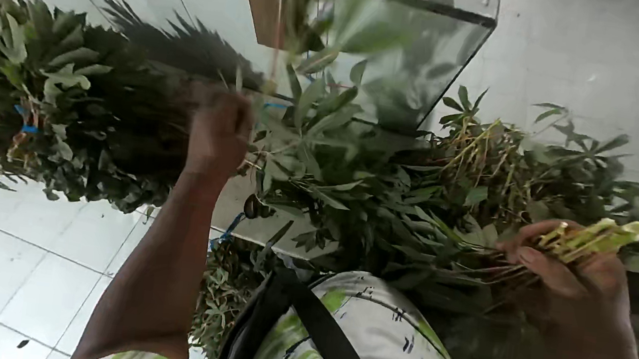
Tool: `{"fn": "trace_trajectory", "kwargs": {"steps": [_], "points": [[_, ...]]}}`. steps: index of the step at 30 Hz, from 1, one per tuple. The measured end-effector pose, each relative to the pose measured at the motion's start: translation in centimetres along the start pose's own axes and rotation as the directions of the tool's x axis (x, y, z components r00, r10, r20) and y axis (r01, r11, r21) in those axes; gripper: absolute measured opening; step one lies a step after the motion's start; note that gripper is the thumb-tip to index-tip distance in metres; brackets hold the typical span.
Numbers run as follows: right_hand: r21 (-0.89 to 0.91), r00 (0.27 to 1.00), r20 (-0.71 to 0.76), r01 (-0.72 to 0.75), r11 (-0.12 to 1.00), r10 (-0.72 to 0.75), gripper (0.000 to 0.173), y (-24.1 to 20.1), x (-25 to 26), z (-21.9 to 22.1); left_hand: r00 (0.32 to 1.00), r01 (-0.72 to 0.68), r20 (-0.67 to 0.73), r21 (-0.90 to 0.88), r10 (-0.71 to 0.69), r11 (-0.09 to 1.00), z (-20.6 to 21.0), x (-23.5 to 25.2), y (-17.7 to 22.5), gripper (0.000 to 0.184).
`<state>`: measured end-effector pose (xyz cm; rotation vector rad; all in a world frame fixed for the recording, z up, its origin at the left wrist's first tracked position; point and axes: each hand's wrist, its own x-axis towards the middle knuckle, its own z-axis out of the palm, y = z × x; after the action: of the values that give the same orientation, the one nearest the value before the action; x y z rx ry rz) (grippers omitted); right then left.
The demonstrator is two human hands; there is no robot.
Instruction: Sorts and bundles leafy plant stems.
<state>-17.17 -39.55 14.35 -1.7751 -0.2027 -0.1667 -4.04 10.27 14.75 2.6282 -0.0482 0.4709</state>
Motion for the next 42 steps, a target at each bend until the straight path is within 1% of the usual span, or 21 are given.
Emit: {"fn": "trace_trajectory", "kwargs": {"steps": [1,3,6,8,12,14,17,20,22,25,27,28,30,31,32,33,34,36,38,40,42], "points": [[-0.023,0.999,0.016,0.031,0.999,-0.031,0.037,-0.2,0.3,-0.1,0.990,0.025,0.136,0.079,-0.036,0.997,0.3,0.1,0.4,0.026],[-0.105,0.995,0.034,0.092,0.990,-0.089,0.034,-0.7,0.9,0.0,0.975,-0.006,0.219,0.127,-0.022,0.992,1.0,0.1,0.7,0.028],[-0.275,0.985,0.068,0.171,0.946,-0.159,0.027,-2.3,2.1,0.8,0.983,-0.118,0.148,0.038,0.111,0.992,0.4,-0.1,2.0,0.030],[-0.398,0.977,0.101,0.214,0.892,-0.190,0.026,-3.8,3.0,1.9,0.977,-0.199,0.086,0.064,0.193,0.978,-0.2,-0.4,3.8,0.028],[-0.592,0.964,0.145,0.266,0.761,-0.224,0.026,-6.8,5.5,5.9,0.914,-0.405,0.076,0.093,0.399,0.910,-0.7,-1.0,7.7,0.026],[-0.609,0.940,0.235,0.342,0.716,-0.249,0.025,-7.4,7.1,8.0,0.859,-0.511,0.060,0.082,0.508,0.855,-0.6,-1.5,9.5,0.025],[-0.582,0.908,0.348,0.406,0.705,-0.235,0.038,-6.6,9.5,10.6,0.782,-0.621,0.009,0.088,0.623,0.779,-0.3,-2.4,11.0,0.021],[-0.601,0.910,0.395,0.361,0.713,-0.128,0.049,-5.8,10.4,12.7,0.754,-0.648,-0.033,0.128,0.656,0.751,0.2,-3.2,11.5,0.022],[-0.631,0.927,0.364,0.315,0.708,-0.088,0.042,-5.4,10.1,13.9,0.757,-0.638,-0.063,0.146,0.651,0.756,0.6,-3.6,11.7,0.022],[-0.622,0.956,0.282,0.251,0.741,-0.087,0.032,-4.9,9.3,15.2,0.822,-0.535,-0.214,0.027,0.527,0.845,2.3,-4.3,12.3,0.020],[-0.575,0.965,0.254,0.203,0.792,-0.063,0.029,-5.0,8.7,15.9,0.908,-0.382,-0.267,-0.213,0.322,0.899,3.5,-4.8,13.1,0.020],[-0.547,0.967,0.251,0.182,0.817,-0.047,0.029,-4.9,8.5,16.0,0.946,-0.286,-0.255,-0.369,0.199,0.884,3.7,-5.0,13.4,0.019],[-0.508,0.964,0.266,0.140,0.850,0.000,0.034,-4.3,8.3,15.4,0.986,-0.057,-0.154,-0.681,-0.067,0.730,2.9,-4.9,12.8,0.023],[-0.484,0.962,0.275,0.136,0.864,0.002,0.036,-3.5,8.1,14.6,0.980,0.033,-0.087,-0.818,-0.181,0.574,2.1,-4.9,11.8,0.024],[-0.449,0.958,0.287,0.141,0.882,-0.007,0.040,-2.6,7.7,13.6,0.962,0.072,-0.054,-0.895,-0.267,0.439,1.0,-5.1,10.3,0.024],[-0.414,0.957,0.288,0.147,0.898,-0.023,0.042,-1.9,7.5,12.4,0.943,0.052,-0.079,-0.924,-0.322,0.378,-0.1,-5.9,8.4,0.024],[-0.401,0.964,0.265,0.139,0.905,-0.030,0.041,-1.8,7.4,11.4,0.919,-0.001,-0.161,-0.914,-0.360,0.406,-1.3,-7.2,6.2,0.023],[-0.384,0.983,0.183,0.099,0.918,-0.030,0.043,-1.3,7.3,9.1,0.842,-0.103,-0.382,-0.807,-0.381,0.582,-2.9,-11.2,0.7,0.027],[-0.294,0.994,0.106,0.031,0.955,0.000,0.042,-0.6,7.0,6.7,0.761,-0.081,-0.506,-0.695,-0.406,0.715,-3.4,-16.7,-5.1,0.030],[-0.163,1.000,0.021,-0.005,0.987,0.008,0.039,0.3,6.7,4.5,0.676,0.163,-0.502,-0.611,-0.539,0.775,-3.1,-23.3,-9.2,0.034],[-0.083,0.998,-0.062,0.005,0.997,-0.010,0.036,1.0,6.4,3.1,0.573,0.483,-0.478,-0.459,-0.666,0.746,-1.6,-29.4,-11.8,0.036]]}}
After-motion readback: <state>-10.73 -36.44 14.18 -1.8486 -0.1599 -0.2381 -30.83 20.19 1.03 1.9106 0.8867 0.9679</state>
